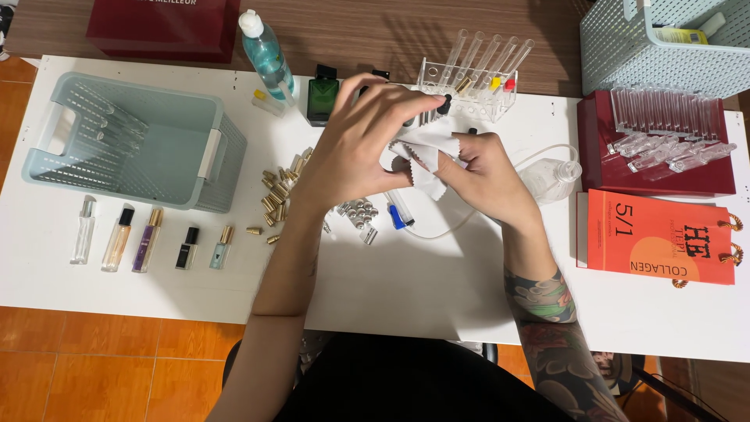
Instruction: Clean and prepare small glass perfume vials using a cloth and syringe.
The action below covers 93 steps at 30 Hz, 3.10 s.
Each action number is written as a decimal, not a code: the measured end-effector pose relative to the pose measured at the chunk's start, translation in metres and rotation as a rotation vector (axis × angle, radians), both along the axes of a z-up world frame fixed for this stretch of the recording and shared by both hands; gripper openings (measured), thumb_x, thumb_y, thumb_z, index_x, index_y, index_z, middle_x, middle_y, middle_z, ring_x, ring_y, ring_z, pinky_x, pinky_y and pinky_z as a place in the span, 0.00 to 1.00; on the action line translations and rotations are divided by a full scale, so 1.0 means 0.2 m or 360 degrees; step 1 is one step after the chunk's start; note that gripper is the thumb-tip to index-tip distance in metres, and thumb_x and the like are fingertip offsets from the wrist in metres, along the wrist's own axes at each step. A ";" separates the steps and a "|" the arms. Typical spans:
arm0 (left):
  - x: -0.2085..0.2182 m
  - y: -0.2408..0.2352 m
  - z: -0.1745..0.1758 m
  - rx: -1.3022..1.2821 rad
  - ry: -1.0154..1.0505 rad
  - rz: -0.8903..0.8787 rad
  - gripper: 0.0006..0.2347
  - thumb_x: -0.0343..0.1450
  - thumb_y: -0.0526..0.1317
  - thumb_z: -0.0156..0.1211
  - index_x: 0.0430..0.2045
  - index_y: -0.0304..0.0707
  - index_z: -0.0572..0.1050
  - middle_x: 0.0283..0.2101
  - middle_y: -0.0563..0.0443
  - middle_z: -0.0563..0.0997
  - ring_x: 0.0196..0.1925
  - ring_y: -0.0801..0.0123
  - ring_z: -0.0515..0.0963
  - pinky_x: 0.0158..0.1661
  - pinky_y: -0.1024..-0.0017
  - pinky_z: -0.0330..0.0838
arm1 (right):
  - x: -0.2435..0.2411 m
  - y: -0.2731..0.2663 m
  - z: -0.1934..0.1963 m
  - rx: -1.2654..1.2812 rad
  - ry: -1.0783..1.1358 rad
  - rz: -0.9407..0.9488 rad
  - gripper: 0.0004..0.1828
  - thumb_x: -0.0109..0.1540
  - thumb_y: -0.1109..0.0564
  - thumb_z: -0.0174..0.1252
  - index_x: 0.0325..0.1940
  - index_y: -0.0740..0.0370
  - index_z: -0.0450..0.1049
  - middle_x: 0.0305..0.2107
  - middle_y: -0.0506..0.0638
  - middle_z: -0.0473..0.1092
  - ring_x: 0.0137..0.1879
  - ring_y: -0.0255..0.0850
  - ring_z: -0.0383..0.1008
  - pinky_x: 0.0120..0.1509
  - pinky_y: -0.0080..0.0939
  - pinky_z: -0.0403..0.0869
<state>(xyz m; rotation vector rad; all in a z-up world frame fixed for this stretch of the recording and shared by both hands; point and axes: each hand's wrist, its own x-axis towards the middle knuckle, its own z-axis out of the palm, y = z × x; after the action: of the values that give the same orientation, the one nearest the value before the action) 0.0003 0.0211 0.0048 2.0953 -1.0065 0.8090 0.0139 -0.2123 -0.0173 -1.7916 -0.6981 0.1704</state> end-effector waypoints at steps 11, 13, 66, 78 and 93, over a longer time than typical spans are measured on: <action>-0.02 0.02 0.03 0.0012 0.0056 0.0029 0.36 0.58 0.39 0.79 0.62 0.42 0.67 0.52 0.49 0.78 0.57 0.59 0.77 0.68 0.55 0.60 | 0.02 0.03 -0.01 0.0055 0.0068 0.0061 0.12 0.70 0.58 0.56 0.53 0.68 0.79 0.38 0.44 0.78 0.44 0.27 0.74 0.47 0.31 0.75; -0.03 0.02 0.03 0.0030 0.0072 0.0045 0.36 0.58 0.39 0.79 0.62 0.42 0.68 0.52 0.49 0.78 0.57 0.59 0.77 0.68 0.55 0.60 | 0.01 0.03 -0.01 0.0094 0.0099 0.0073 0.13 0.70 0.58 0.56 0.54 0.68 0.78 0.40 0.44 0.78 0.45 0.27 0.74 0.49 0.31 0.75; 0.05 -0.07 -0.04 -0.0033 0.0002 -0.0098 0.37 0.60 0.49 0.83 0.60 0.38 0.67 0.61 0.49 0.74 0.63 0.57 0.71 0.66 0.52 0.60 | 0.04 -0.02 0.01 0.0146 0.0094 0.0012 0.13 0.68 0.59 0.59 0.54 0.68 0.78 0.37 0.44 0.78 0.42 0.26 0.74 0.46 0.30 0.75; 0.01 -0.14 -0.05 0.0078 0.0105 -0.0018 0.36 0.59 0.47 0.81 0.62 0.38 0.69 0.61 0.50 0.74 0.65 0.61 0.73 0.70 0.52 0.59 | 0.06 -0.08 0.06 0.0119 0.0165 0.0087 0.13 0.65 0.63 0.61 0.53 0.69 0.77 0.38 0.44 0.76 0.43 0.27 0.72 0.46 0.30 0.73; -0.02 -0.09 0.00 0.0231 -0.0184 0.0253 0.35 0.64 0.57 0.80 0.60 0.39 0.71 0.60 0.53 0.75 0.64 0.62 0.72 0.68 0.50 0.54 | 0.03 -0.03 -0.01 0.0398 0.0352 0.0060 0.12 0.70 0.59 0.58 0.54 0.70 0.78 0.39 0.43 0.77 0.44 0.27 0.73 0.47 0.31 0.74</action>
<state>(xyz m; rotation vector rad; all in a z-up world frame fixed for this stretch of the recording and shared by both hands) -0.0028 0.0038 0.0055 2.2974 -0.9939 0.9711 0.0208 -0.2183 -0.0184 -1.4953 -0.5681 0.2889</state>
